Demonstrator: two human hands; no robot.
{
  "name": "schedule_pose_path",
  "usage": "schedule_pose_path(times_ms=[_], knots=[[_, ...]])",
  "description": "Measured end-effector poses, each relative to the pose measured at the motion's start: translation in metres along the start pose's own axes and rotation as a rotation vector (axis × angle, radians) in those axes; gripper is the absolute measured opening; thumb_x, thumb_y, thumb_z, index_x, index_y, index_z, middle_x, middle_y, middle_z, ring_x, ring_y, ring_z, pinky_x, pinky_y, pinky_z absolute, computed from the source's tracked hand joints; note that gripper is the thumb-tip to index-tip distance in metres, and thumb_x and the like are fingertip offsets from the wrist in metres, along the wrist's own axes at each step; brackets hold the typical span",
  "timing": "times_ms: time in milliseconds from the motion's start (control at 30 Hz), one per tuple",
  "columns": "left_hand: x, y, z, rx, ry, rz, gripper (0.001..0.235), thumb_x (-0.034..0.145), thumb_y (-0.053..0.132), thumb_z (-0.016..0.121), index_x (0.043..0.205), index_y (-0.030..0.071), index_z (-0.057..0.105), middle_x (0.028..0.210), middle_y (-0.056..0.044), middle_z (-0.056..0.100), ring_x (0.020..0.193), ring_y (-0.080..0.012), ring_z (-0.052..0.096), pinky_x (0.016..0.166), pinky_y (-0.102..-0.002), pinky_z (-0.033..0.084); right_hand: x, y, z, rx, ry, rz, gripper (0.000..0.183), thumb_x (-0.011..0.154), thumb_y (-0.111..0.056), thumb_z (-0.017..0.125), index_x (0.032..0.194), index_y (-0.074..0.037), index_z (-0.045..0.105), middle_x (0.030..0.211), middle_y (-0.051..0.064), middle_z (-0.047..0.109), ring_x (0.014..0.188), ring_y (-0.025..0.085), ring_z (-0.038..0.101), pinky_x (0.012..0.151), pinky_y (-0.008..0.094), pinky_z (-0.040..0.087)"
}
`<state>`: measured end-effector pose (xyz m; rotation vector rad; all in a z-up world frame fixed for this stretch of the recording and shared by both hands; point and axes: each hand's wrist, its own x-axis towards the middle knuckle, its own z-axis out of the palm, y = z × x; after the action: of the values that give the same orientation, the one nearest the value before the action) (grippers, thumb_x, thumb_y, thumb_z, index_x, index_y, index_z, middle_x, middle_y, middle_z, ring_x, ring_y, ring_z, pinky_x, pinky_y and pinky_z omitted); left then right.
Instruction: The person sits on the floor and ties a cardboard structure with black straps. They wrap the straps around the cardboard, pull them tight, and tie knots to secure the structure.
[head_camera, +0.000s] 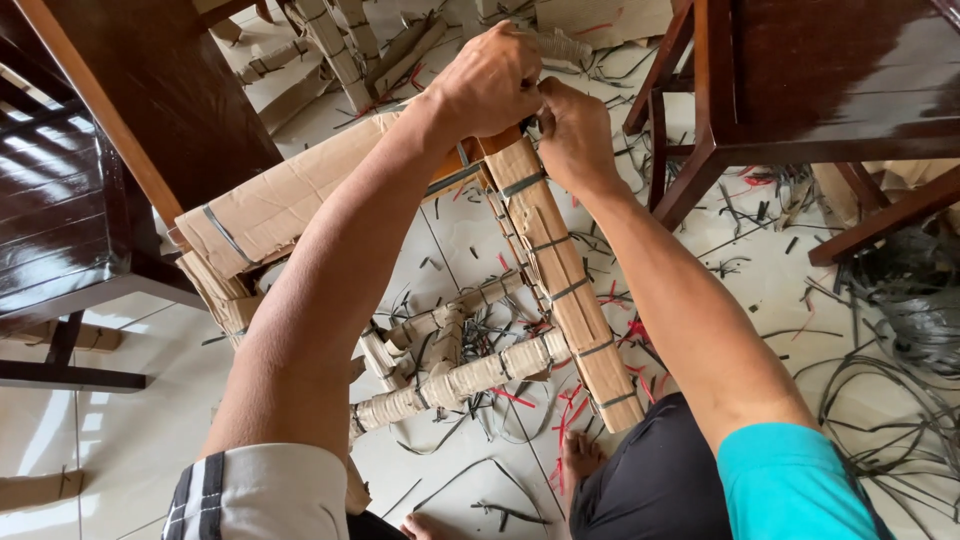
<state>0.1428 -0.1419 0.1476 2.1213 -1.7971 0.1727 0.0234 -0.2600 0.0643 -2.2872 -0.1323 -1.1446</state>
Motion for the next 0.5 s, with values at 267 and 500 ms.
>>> schedule_pose_path(times_ms=[267,500], knots=[[0.003,-0.02,0.008,0.018,0.123,0.114,0.03,0.078,0.016,0.066,0.06,0.011,0.043,0.081,-0.002,0.055,0.062,-0.0163,0.046,0.047,-0.035,0.036,0.01,0.0,-0.008,0.018,-0.126,-0.038,0.024,0.096,0.019,0.054,0.096,0.002,0.071,0.08,0.014,0.075,0.055,0.013,0.061,0.045,0.024,0.049],[-0.023,-0.011,-0.022,-0.314,0.201,0.146,0.009,0.095,0.006,0.053,0.1,0.003,0.06,0.094,-0.011,0.069,0.07,-0.019,0.063,0.056,-0.035,0.05,0.008,0.006,-0.013,0.086,-0.2,0.041,0.024,0.101,0.015,0.058,0.113,0.0,0.072,0.101,0.016,0.077,0.073,0.018,0.07,0.057,0.028,0.06]])
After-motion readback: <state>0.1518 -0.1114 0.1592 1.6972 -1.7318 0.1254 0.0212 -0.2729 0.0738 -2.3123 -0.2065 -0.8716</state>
